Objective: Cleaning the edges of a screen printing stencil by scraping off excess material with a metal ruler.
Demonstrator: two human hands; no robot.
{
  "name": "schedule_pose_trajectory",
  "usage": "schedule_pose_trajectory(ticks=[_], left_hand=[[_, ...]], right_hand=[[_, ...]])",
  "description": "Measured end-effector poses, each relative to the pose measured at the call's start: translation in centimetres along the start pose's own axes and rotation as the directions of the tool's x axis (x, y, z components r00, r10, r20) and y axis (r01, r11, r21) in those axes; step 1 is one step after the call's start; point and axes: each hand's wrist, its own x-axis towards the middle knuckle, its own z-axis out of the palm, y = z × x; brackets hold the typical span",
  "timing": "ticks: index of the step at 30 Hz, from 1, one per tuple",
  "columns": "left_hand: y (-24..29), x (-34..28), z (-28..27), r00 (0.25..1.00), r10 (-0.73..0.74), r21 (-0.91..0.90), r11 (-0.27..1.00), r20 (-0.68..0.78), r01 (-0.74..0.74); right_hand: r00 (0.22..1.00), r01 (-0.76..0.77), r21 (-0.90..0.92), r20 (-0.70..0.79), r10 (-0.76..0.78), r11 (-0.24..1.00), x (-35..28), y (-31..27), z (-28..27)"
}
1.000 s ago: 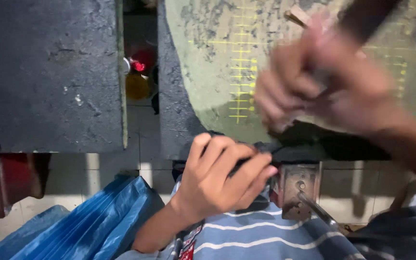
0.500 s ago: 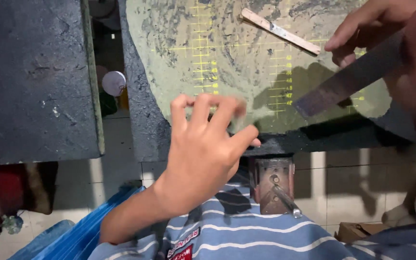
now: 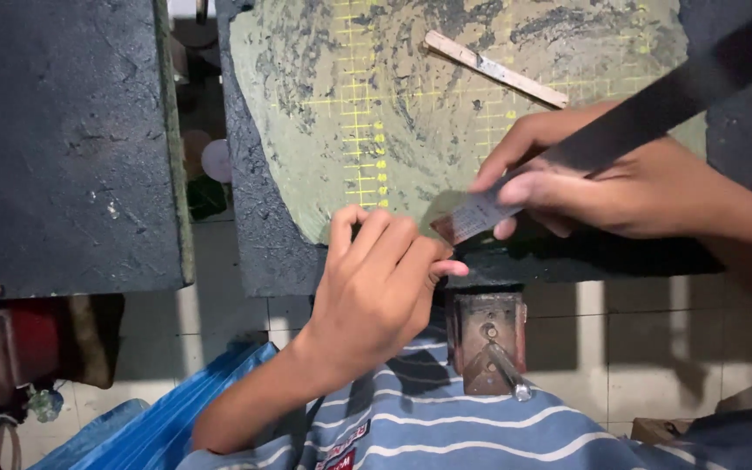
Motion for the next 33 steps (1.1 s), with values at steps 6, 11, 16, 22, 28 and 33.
schedule_pose_trajectory(ticks=[6,11,16,22,28,33], left_hand=[[0.4,1.2,-1.5,0.977,-0.090,0.003,0.996,0.196,0.091],[-0.8,1.8,-1.5,0.958,-0.066,0.050,0.997,0.277,0.054],[-0.4,2.1,-1.7,0.962,-0.088,0.052,0.996,0.257,0.078],[0.9,2.0,-1.8,0.990,0.034,0.224,0.972,0.134,-0.064],[1.4,0.7,-0.1,0.999,0.023,0.380,0.924,0.038,-0.036],[2.2,-0.6,1.0,0.996,-0.053,0.369,0.926,-0.077,0.078]], right_hand=[[1.000,0.020,-0.104,0.026,-0.017,0.994,1.8,0.0,-0.6],[0.998,0.053,-0.091,0.031,-0.051,0.994,2.7,1.1,-0.8],[0.993,0.096,0.030,0.063,-0.097,0.995,2.5,1.8,-1.2],[0.996,0.090,0.087,0.019,-0.092,0.992,2.2,1.6,-0.9],[0.992,0.122,-0.248,0.054,-0.112,0.961,2.6,1.7,-0.7],[0.982,0.186,-0.230,0.004,-0.190,0.955,2.2,1.1,-0.3]])
